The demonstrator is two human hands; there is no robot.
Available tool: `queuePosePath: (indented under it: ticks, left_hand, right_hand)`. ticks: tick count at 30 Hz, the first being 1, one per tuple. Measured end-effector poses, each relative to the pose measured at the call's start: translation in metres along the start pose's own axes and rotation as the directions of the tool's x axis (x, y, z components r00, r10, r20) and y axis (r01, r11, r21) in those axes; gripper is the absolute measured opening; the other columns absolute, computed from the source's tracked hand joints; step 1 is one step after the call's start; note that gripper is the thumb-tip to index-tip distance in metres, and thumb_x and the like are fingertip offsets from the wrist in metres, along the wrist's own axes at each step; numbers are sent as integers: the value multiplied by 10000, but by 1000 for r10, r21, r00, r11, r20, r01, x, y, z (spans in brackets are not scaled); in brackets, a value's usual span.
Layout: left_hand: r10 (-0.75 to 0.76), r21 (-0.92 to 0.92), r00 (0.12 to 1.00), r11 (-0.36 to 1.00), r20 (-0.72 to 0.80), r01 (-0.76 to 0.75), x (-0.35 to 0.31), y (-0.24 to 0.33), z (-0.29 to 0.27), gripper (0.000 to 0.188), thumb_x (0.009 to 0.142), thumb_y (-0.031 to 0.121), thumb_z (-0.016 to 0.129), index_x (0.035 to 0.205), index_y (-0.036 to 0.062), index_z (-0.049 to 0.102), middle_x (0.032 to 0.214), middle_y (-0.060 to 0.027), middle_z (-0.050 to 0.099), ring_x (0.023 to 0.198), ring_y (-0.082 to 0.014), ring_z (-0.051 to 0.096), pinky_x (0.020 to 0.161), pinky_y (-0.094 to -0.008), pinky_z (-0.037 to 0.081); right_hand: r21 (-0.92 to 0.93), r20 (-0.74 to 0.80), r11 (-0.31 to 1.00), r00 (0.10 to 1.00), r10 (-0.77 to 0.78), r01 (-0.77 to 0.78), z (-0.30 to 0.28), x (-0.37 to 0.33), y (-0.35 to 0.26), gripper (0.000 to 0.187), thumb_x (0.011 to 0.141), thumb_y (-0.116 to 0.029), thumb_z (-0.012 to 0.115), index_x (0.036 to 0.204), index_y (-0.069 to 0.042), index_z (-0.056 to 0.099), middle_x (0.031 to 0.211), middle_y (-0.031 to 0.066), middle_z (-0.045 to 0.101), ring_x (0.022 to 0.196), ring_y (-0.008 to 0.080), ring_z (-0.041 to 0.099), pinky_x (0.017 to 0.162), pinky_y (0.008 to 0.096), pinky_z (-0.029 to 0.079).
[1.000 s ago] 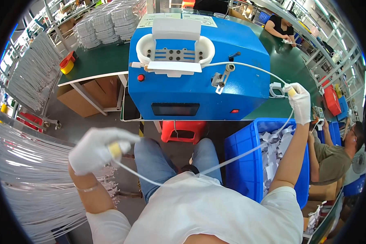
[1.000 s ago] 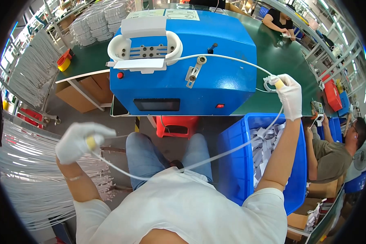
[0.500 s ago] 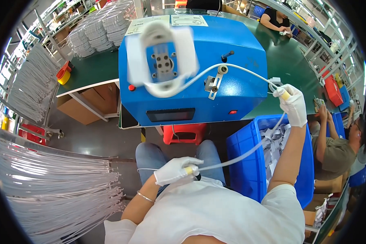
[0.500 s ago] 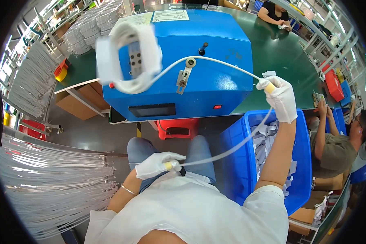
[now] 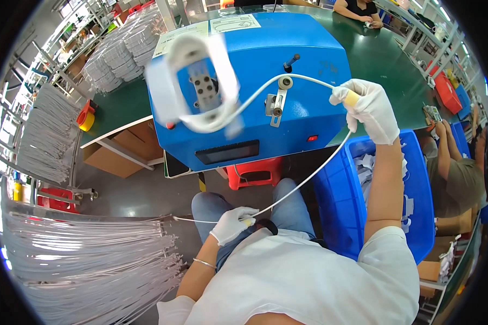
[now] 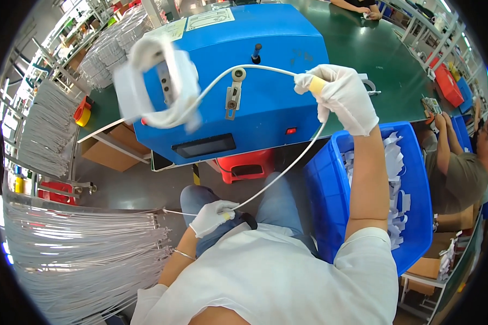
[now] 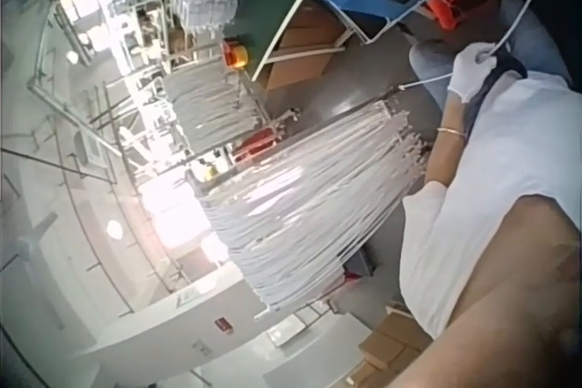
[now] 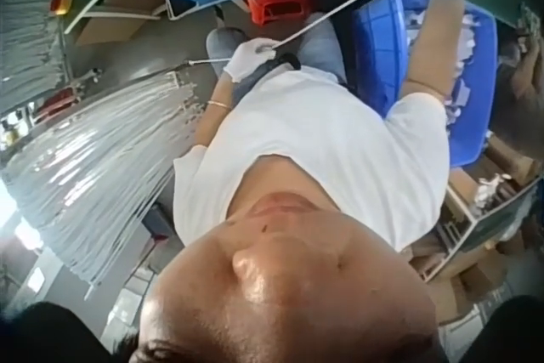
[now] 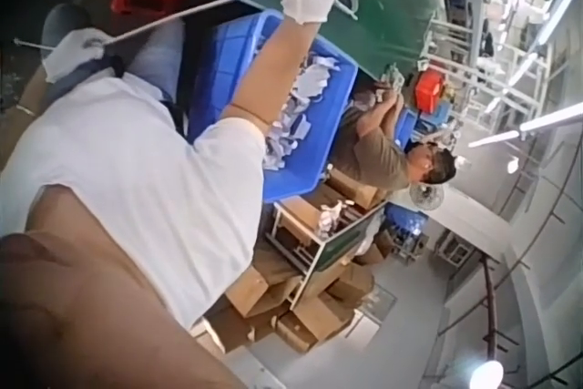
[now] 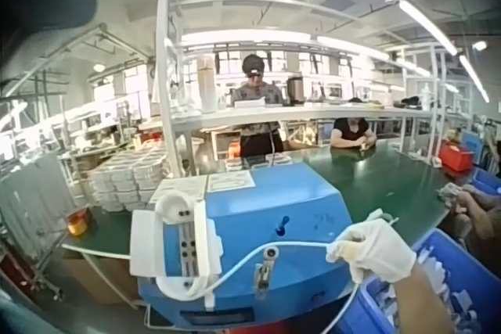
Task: Assembling components onto a white cable using a benchtop machine and placing them into containers.
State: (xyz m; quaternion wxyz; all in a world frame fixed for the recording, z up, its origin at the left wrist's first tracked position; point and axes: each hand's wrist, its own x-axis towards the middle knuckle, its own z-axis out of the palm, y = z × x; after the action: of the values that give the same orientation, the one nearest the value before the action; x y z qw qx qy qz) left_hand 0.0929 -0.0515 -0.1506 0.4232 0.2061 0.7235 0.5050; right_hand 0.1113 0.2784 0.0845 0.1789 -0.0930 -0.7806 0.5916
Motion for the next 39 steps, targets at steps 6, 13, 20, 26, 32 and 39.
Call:
queuePosePath:
  ticks: [6,13,20,26,32,39]
  left_hand:
    - [52,110,996,992,79,-61,11,29,10,271,844,72,610,1110,38,646,996,-88,662,890,-150,610,834,-276,474]
    - [68,50,973,995,220,-81,27,105,17,291,854,96,611,1142,60,637,961,-69,661,830,-120,589,784,-258,473]
    - [547,448,787,650,284,-614,16,171,-23,378,839,145,645,1204,63,589,1073,-114,648,958,-194,625,848,-289,485]
    - [399,490,881,732,254,-473,-65,259,-118,286,831,226,687,1028,18,683,906,-72,692,818,-149,648,737,-270,516]
    - [792,765,607,433,-71,-476,-54,330,-167,196,806,-3,582,964,4,699,874,-57,680,785,-123,617,720,-239,497]
    - [802,784,543,163,248,-599,23,360,-181,237,798,-9,583,942,96,741,967,-100,696,794,-168,626,795,-249,508]
  right_hand:
    - [39,-40,999,999,-28,29,6,-5,6,225,837,-213,661,783,5,648,700,59,637,371,61,475,352,186,348]
    - [89,18,996,999,-27,26,15,-3,2,250,853,-239,656,809,8,646,699,54,632,380,61,481,354,178,352]
    - [65,87,990,988,-129,124,37,0,-14,164,887,-155,610,845,-2,649,737,36,629,445,36,508,425,143,370]
    - [-521,66,640,774,-629,564,32,27,-8,41,815,30,609,842,15,636,785,78,649,717,132,619,685,256,505]
    - [-751,236,144,465,-853,645,25,114,-32,54,805,-92,663,852,-81,687,850,54,667,740,162,634,684,237,511]
    - [-390,406,426,567,-717,816,112,183,-57,137,839,-166,634,959,-128,689,893,57,672,748,198,621,704,256,508]
